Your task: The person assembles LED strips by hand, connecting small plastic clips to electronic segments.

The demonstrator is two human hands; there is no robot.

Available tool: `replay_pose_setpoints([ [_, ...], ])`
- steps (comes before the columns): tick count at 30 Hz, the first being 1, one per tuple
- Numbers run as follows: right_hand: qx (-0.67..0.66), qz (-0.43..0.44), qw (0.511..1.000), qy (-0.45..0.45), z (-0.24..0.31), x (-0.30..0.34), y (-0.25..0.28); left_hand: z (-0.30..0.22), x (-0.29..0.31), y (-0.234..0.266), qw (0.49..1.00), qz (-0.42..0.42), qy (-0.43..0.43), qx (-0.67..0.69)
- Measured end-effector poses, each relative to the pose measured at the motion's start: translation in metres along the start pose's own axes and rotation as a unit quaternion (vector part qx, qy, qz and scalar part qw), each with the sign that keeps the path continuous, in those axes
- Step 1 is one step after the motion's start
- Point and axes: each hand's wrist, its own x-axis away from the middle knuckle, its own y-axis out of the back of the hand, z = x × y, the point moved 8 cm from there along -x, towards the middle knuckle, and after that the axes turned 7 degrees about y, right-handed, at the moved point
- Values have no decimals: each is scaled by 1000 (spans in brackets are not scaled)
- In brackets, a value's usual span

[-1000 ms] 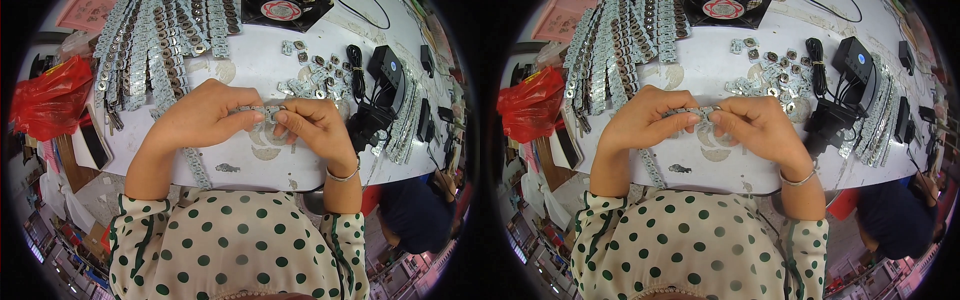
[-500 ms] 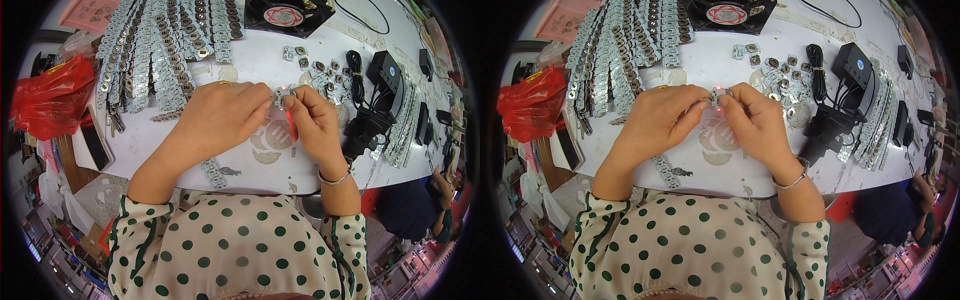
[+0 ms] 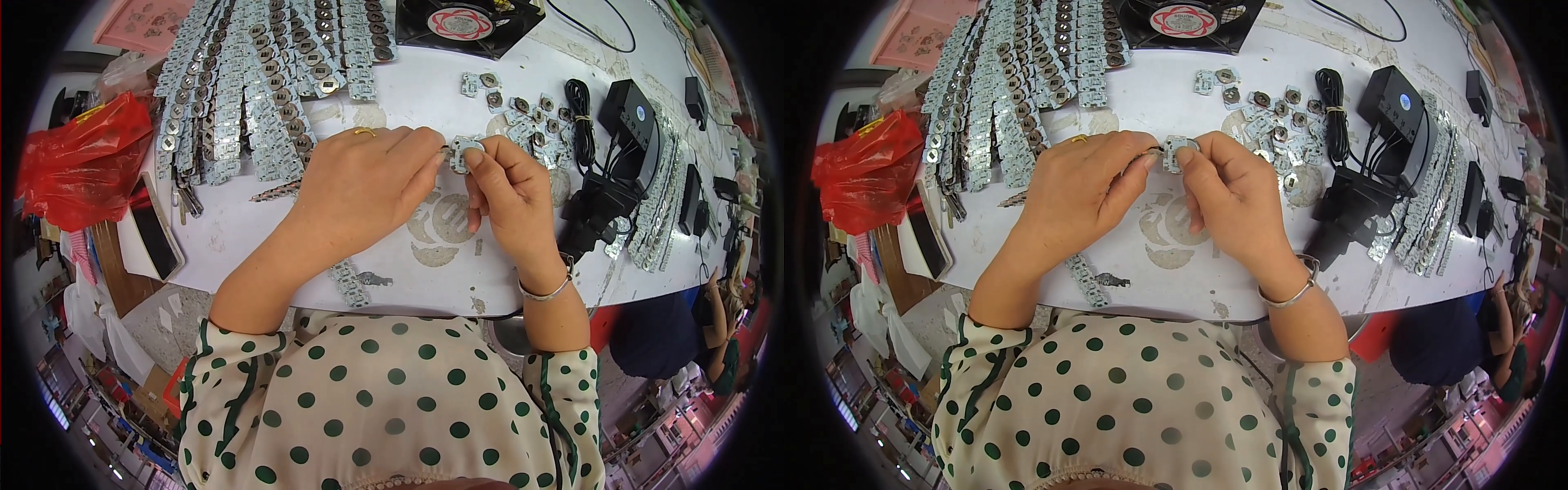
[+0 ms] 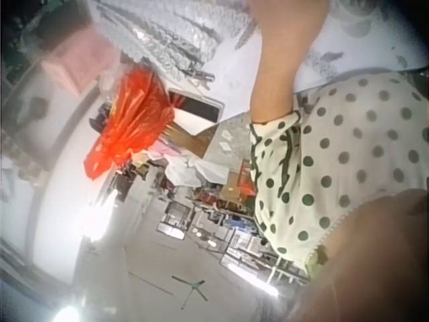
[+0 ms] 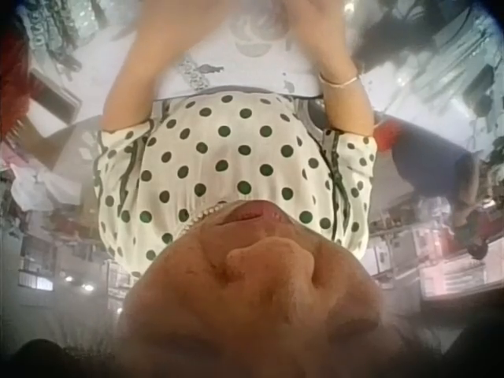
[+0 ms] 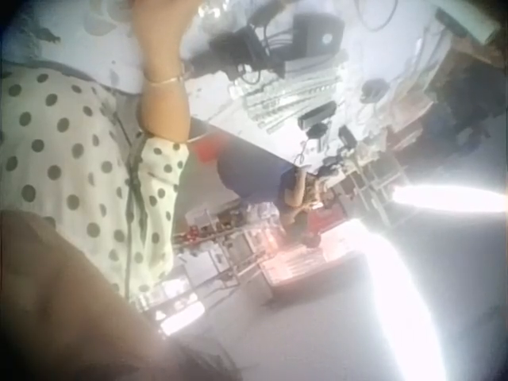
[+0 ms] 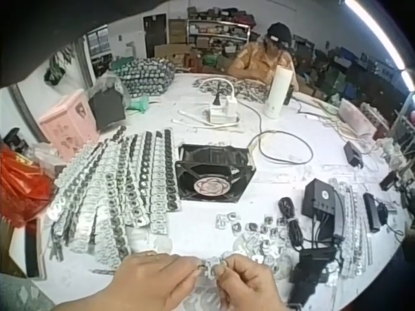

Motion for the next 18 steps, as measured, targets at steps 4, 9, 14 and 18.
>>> replay_pose_setpoints([
  [4, -7, 0, 1000, -7, 1, 1, -1, 2, 0, -3, 1000, 0, 13, -18],
  [9, -40, -20, 999, -25, -1, 0, 2, -12, 3, -4, 997, 9, -48, -56],
  [14, 245, -30, 968, 43, 16, -4, 22, -9, 12, -16, 988, 61, -65, -124],
  [18, 405, -85, 900, 138, 31, -5, 45, -10, 25, -18, 975, 63, -137, -163],
])
